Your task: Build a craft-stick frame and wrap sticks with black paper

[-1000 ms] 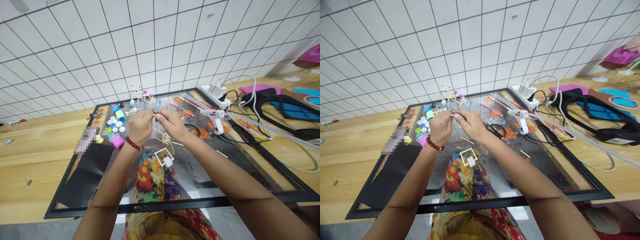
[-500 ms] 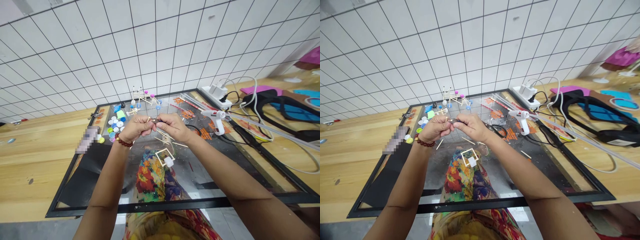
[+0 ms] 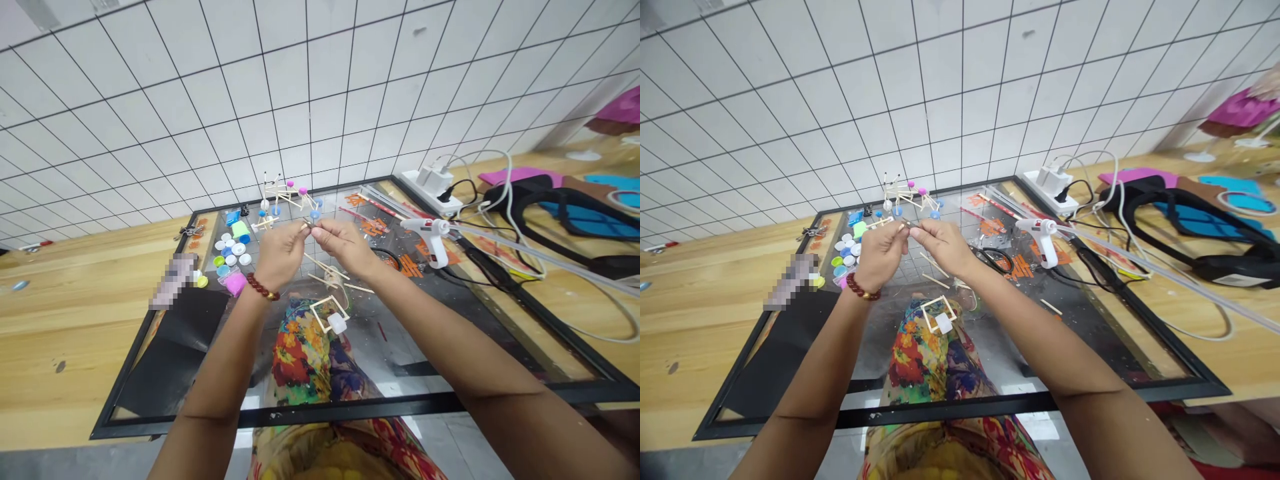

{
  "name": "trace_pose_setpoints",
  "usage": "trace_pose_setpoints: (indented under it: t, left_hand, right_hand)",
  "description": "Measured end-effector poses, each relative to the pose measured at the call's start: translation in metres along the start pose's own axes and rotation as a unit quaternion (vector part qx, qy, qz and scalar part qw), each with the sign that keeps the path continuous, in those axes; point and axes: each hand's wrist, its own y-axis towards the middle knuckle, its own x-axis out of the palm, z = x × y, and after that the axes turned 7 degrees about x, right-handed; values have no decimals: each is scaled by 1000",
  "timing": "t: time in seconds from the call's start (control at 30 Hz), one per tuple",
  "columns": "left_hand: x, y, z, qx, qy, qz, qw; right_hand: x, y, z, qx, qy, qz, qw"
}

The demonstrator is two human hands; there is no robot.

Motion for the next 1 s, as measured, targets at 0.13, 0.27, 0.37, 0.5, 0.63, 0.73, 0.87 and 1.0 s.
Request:
trace_pose_setpoints:
  t: [0.13,0.27,0.37,0.5,0.63,0.73,0.87,1.0]
  left_hand:
    - [-19,5,2,-44,-133,-83,987]
    - [-30,7,4,-81,-163,-116,976]
    - [-32,5,0,-120,-292,-149,937]
    - [-23,-1,-9,-181,-489,-177,835]
    - [-13,-2,-11,-208,-576,-207,763]
    - [-11,2,-6,-184,-499,-157,833]
    - [-8,4,4,-60,-136,-50,988]
    - [2,0,8,-10,124,16,992]
  right_hand:
    - [-10,0,-4,-32,-71,-43,996]
    - [-15,1,-3,-63,-112,-60,990]
    - [-16,-1,-5,-86,-96,-86,988]
    - [-16,-5,-13,-108,-66,-119,985]
    - [-18,-6,-16,-102,-35,-133,985]
    - [-20,-3,-12,-67,-30,-103,992]
    - [-17,1,-4,-32,-41,-44,998]
    - [-9,1,-5,-15,-50,11,999]
